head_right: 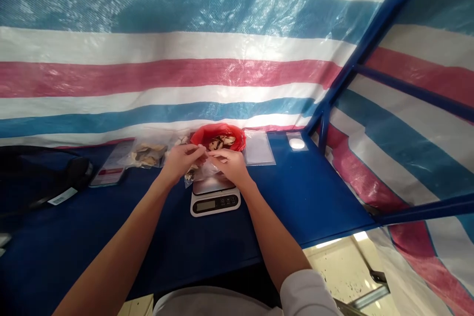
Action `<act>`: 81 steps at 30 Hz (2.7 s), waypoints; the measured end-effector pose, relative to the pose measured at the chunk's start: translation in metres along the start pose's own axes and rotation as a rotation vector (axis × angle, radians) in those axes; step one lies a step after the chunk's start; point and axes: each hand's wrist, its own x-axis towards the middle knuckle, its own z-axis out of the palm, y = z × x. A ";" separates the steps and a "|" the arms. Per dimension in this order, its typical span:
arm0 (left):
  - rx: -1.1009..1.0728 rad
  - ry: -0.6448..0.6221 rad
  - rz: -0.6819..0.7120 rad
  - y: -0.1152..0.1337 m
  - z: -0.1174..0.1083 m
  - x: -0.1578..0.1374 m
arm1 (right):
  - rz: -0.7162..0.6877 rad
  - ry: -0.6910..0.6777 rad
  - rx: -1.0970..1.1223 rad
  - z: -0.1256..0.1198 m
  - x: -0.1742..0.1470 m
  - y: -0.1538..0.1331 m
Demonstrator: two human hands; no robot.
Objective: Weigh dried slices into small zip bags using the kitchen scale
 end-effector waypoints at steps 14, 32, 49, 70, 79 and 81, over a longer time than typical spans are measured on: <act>0.172 -0.089 0.087 0.008 0.000 0.000 | 0.110 0.012 0.015 -0.010 0.002 0.008; 0.229 -0.050 0.099 0.011 -0.008 -0.002 | 0.294 0.156 0.162 -0.015 0.002 0.005; 0.526 0.048 0.166 0.021 0.011 0.002 | 0.149 0.107 0.056 -0.010 -0.003 0.008; 0.493 -0.089 0.277 0.006 -0.033 -0.002 | 0.308 0.046 0.104 -0.023 0.000 0.008; 0.465 -0.020 0.451 -0.041 -0.025 -0.013 | 0.146 0.171 0.033 -0.025 0.004 0.011; 0.461 0.011 0.470 -0.046 -0.022 -0.016 | 0.061 0.206 -0.035 -0.024 0.004 0.005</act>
